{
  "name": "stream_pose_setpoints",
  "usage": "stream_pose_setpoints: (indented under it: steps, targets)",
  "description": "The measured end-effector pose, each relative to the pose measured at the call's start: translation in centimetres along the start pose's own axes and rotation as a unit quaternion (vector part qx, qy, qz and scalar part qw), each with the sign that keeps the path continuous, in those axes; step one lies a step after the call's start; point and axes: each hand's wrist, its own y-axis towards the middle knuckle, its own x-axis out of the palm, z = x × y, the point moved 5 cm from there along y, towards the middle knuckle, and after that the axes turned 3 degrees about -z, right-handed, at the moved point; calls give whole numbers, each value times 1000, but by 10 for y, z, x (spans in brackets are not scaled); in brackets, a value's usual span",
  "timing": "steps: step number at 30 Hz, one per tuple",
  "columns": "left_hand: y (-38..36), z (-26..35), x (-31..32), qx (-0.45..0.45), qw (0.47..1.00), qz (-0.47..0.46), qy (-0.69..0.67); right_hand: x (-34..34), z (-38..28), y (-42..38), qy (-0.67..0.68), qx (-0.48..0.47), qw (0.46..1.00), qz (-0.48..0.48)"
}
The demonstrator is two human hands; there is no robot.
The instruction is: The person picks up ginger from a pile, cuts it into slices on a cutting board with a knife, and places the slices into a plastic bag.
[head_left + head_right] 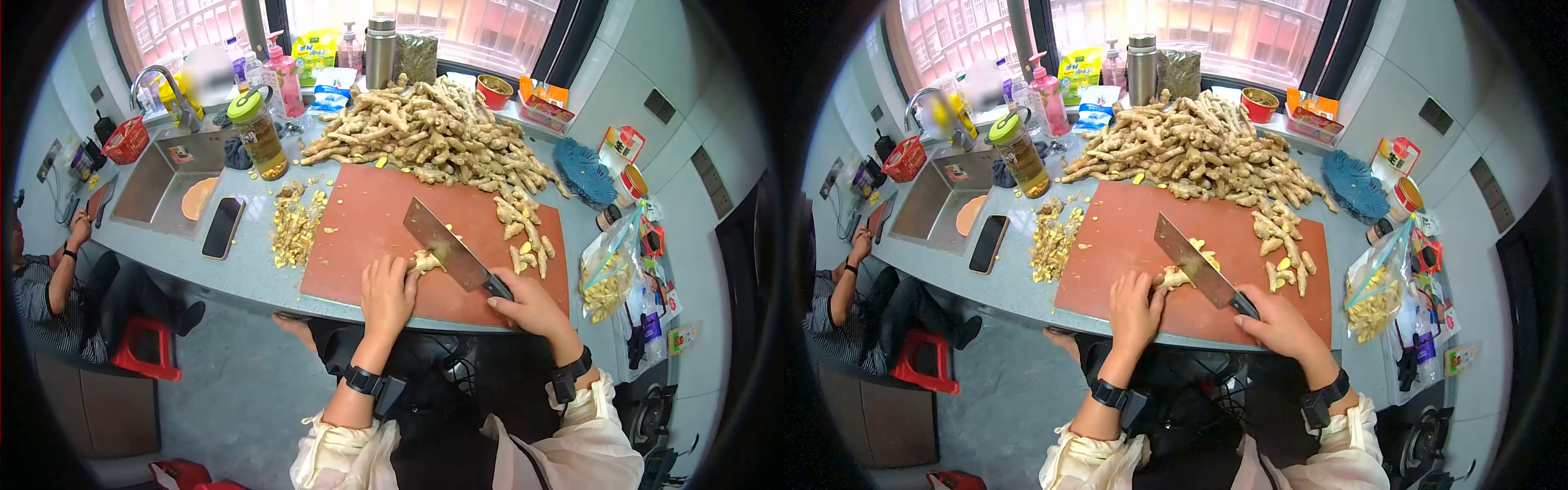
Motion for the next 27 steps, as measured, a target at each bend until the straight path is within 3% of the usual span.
stream_pose_setpoints:
  steps: [2,5,9,14,20,23,24,26,27]
  targets:
    - [1,0,-1,1,1000,2,3,1,-1,4,-189,-23,982,-9]
    - [1,1,0,6,1000,3,20,4,-13,10,-243,0,970,-26]
    - [2,-1,2,25,1000,-12,2,12,-17,37,-261,-8,965,-18]
    - [-1,-8,13,19,998,-29,52,17,-27,43,-204,-144,968,31]
    - [-5,-7,8,27,997,66,43,5,-3,8,-240,-11,971,-9]
    - [-8,-9,10,-5,999,41,-30,-3,52,9,-229,-176,951,111]
    - [-9,-10,9,-1,997,72,-14,-1,47,7,-231,-172,951,109]
    - [-10,-11,8,-1,992,123,-1,14,34,-2,69,-22,997,1]
    - [-9,-11,4,-4,990,139,-11,23,43,-2,154,-38,986,42]
